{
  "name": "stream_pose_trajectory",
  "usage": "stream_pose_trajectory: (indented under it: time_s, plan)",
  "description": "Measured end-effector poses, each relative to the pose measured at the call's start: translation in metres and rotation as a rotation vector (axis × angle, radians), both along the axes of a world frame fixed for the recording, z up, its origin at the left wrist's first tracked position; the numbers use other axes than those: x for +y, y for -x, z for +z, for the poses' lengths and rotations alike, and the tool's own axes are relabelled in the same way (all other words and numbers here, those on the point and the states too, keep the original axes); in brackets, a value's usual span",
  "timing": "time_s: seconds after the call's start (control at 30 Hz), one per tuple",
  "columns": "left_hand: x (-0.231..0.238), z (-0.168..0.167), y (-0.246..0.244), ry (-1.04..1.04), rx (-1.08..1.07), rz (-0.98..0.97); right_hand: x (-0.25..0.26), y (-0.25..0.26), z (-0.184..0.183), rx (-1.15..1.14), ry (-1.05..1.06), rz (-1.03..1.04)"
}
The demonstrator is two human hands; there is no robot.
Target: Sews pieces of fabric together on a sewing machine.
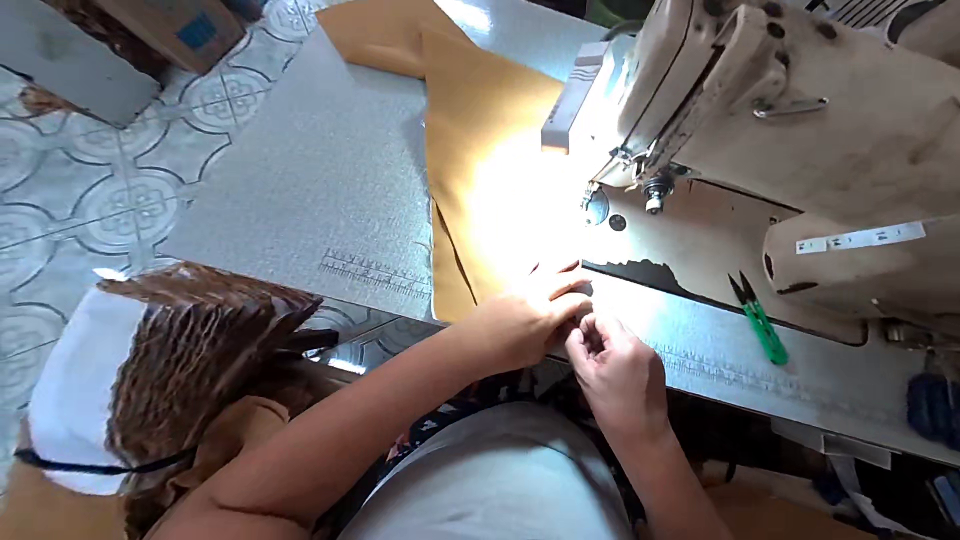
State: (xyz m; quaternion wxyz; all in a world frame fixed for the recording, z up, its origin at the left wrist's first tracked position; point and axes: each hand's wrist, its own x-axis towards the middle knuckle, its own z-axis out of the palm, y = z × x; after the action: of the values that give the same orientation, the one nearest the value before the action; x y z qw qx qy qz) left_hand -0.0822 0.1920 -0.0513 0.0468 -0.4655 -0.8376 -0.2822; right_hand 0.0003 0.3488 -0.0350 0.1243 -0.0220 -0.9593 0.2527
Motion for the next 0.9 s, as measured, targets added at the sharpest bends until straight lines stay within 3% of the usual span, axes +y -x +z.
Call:
stream_pose_trajectory:
  time_s: [0.17,0.43,0.57,0.67,0.77,0.9]
  plan:
    - [-0.005,0.002,0.003,-0.092,0.224,0.086,0.000,0.000,0.006,0.004,0.077,0.023]
    - [-0.013,0.005,0.009,-0.120,0.328,0.074,0.015,0.007,0.014,-0.063,0.365,0.171]
    - [-0.015,0.004,0.014,-0.149,0.357,0.081,0.030,0.032,0.010,0.161,0.144,0.144]
    - [-0.014,0.002,0.015,-0.172,0.366,0.098,0.041,0.057,0.000,0.296,0.034,0.324]
    - [-0.014,0.002,0.016,-0.183,0.358,0.111,0.046,0.067,-0.007,0.382,-0.001,0.461]
    - [-0.015,0.000,0.015,-0.221,0.347,0.117,0.044,0.066,-0.012,0.490,0.016,0.465]
